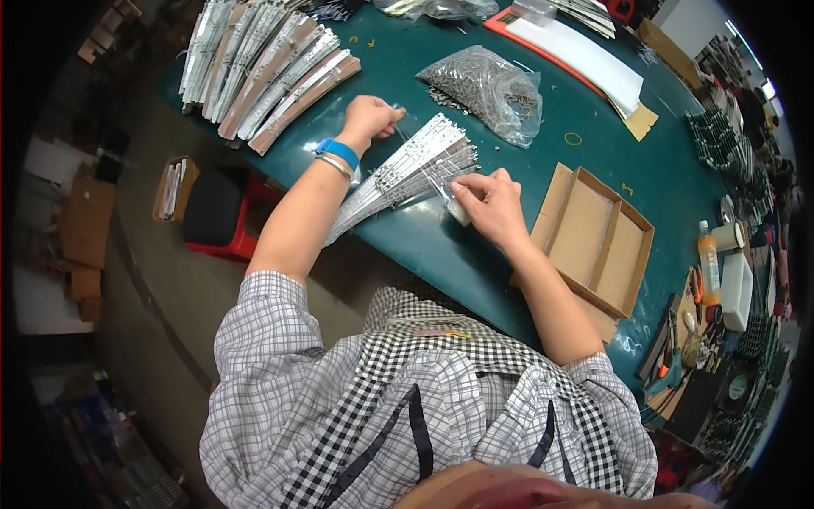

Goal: Apply solder to connect LED strips and group them into bundles with rubber bands.

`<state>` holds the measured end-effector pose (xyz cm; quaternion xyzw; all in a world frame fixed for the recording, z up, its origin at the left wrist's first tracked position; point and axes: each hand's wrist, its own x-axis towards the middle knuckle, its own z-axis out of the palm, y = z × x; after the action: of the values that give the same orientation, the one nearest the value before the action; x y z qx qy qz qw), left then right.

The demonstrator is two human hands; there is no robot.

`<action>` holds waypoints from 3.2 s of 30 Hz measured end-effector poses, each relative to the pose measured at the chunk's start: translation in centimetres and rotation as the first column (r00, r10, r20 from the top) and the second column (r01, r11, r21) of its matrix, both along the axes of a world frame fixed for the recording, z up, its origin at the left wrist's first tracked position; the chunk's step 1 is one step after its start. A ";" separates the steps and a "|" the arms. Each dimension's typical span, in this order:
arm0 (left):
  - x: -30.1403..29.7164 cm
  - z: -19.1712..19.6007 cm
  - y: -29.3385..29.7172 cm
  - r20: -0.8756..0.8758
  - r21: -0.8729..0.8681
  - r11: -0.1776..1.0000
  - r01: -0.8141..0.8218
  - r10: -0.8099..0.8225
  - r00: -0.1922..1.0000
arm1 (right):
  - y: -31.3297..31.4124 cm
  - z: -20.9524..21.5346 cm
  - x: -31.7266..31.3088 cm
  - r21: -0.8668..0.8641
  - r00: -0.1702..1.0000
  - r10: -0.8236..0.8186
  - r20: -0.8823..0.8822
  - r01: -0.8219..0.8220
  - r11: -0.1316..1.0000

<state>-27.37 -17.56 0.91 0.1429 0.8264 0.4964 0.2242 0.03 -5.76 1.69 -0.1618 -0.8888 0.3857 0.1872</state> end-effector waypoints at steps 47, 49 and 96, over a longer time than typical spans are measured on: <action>7.7 1.5 -0.9 -0.630 -0.329 0.883 0.336 -0.470 0.619 | 0.5 -0.6 -1.7 -0.103 0.992 -0.094 -0.090 0.084 0.991; 6.7 1.4 -0.4 -0.683 -0.158 0.886 0.435 -0.416 0.600 | 0.8 -0.1 -1.4 -0.120 0.969 -0.121 -0.216 0.097 0.988; 22.3 2.2 0.7 -0.724 -0.597 0.779 0.190 -0.626 0.290 | 4.9 5.4 2.6 -0.868 0.991 -0.124 -0.043 0.024 0.496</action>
<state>-5.04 -16.90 3.07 0.5480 0.8254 0.0820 -0.1085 2.68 -0.83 7.10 -0.2522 -0.5584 0.7776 0.1415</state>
